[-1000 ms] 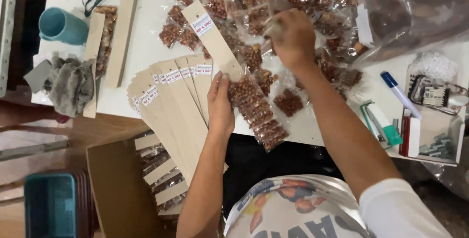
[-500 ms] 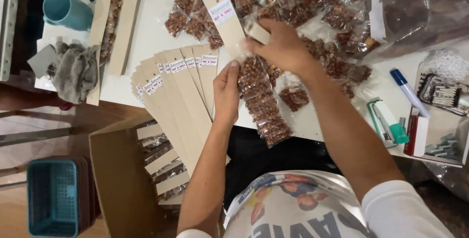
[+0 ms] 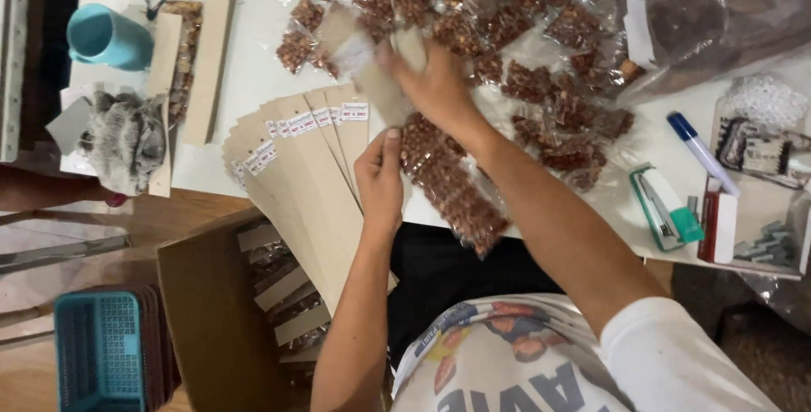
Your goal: Stapling individual small bags of nuts onto cardboard display strips for retail sale.
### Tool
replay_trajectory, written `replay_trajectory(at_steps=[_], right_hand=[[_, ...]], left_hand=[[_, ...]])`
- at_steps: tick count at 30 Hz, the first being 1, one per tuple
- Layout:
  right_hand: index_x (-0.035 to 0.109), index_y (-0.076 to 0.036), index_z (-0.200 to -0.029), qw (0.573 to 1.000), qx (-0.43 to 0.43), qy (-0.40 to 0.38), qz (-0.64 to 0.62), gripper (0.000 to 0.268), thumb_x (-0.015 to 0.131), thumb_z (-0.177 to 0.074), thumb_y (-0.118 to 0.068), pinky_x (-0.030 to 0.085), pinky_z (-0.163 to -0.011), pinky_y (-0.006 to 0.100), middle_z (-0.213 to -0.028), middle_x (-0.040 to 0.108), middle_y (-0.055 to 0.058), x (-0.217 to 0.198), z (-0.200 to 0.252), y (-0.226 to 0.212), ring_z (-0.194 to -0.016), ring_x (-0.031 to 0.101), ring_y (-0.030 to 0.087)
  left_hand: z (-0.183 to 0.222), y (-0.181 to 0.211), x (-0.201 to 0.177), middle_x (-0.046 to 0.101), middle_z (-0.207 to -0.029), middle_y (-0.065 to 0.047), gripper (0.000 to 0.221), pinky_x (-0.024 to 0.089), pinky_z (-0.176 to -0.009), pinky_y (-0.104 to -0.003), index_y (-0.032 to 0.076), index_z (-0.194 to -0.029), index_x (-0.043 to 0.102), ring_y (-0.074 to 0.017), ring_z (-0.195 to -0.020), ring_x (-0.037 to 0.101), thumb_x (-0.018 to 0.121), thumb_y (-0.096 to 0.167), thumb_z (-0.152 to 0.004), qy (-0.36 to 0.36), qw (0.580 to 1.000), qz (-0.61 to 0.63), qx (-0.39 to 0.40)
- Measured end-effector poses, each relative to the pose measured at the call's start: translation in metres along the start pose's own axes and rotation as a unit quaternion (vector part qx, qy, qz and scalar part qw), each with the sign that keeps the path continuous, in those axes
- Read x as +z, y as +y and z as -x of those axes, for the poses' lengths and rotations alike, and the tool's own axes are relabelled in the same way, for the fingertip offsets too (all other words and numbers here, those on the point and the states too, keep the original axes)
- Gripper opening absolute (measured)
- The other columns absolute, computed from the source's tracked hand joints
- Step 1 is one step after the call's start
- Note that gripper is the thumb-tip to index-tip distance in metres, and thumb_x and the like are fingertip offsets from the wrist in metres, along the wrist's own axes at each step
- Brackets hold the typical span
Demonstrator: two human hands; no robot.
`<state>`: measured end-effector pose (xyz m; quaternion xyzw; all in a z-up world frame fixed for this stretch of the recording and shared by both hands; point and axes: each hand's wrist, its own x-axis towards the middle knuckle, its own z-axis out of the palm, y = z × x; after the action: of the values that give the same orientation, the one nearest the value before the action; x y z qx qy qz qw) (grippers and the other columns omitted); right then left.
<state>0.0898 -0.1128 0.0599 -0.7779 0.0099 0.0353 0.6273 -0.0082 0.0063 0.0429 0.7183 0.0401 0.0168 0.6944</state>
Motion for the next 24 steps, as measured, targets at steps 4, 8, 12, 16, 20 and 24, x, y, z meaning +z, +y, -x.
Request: replay_trajectory(at_steps=[4,8,12,16,20,24], right_hand=[[0.061,-0.014,-0.131,0.839,-0.077,0.018,0.539,0.050,0.073,-0.083,-0.005,0.050,-0.095,0.051,-0.120,0.067,0.012,-0.029,-0.006,0.063,-0.111,0.061,0.033],[0.059,-0.015,-0.094,0.967,-0.116,0.074,0.212,0.025,0.081,-0.089,-0.024,0.055,-0.078,0.028,-0.099,0.062,0.001,-0.060,0.004,0.036,-0.091,0.058,0.018],[0.068,-0.014,-0.077,0.930,-0.154,-0.325,-0.074,0.030,0.062,-0.106,-0.021,0.047,-0.047,0.019,-0.063,0.058,-0.004,-0.093,0.017,-0.010,-0.052,0.059,0.006],[0.069,-0.012,-0.120,0.958,-0.006,-0.199,0.208,0.029,0.075,-0.095,-0.026,0.044,-0.064,0.035,-0.102,0.072,0.005,-0.072,0.001,-0.014,-0.080,0.063,0.019],[0.059,-0.016,-0.106,0.964,-0.016,-0.147,0.220,0.027,0.078,-0.097,-0.033,0.046,-0.063,0.034,-0.092,0.065,0.003,-0.058,-0.002,-0.014,-0.075,0.060,0.017],[0.064,-0.012,-0.116,1.000,-0.014,0.017,-0.009,0.050,0.066,-0.091,-0.055,0.050,-0.052,0.020,-0.087,0.064,0.001,-0.031,0.005,-0.012,-0.069,0.057,0.009]], left_hand=[[-0.007,-0.017,-0.008,0.055,-0.149,-0.018,0.077,0.045,-0.113,-0.032,-0.007,-0.155,0.033,-0.0230,-0.133,0.056,0.060,0.029,-0.093,0.101,0.945,0.217,-0.225],[-0.017,-0.017,-0.010,0.050,-0.149,-0.010,0.080,0.044,-0.108,-0.039,0.009,-0.161,0.031,-0.0249,-0.134,0.051,0.058,0.039,-0.092,0.089,0.941,0.185,-0.269],[-0.029,-0.033,-0.006,0.044,-0.160,-0.016,0.073,0.049,-0.106,-0.042,0.008,-0.155,0.040,-0.0328,-0.140,0.051,0.064,0.030,-0.090,0.066,0.921,0.285,-0.257],[-0.028,-0.005,0.004,0.065,-0.090,0.001,0.062,0.043,-0.062,-0.027,0.010,-0.132,0.062,-0.0106,-0.072,0.056,0.038,0.059,-0.102,-0.060,0.941,0.291,-0.164],[-0.024,0.016,0.007,0.050,-0.095,-0.002,0.030,0.038,-0.078,-0.033,0.014,-0.100,0.056,-0.0152,-0.088,0.044,0.041,0.040,-0.105,-0.042,0.984,0.119,-0.123],[-0.021,0.013,0.010,0.020,-0.065,0.008,0.046,0.015,-0.058,-0.028,0.021,-0.070,0.028,-0.0057,-0.061,0.017,0.047,0.042,-0.106,-0.024,0.998,0.053,-0.012]])
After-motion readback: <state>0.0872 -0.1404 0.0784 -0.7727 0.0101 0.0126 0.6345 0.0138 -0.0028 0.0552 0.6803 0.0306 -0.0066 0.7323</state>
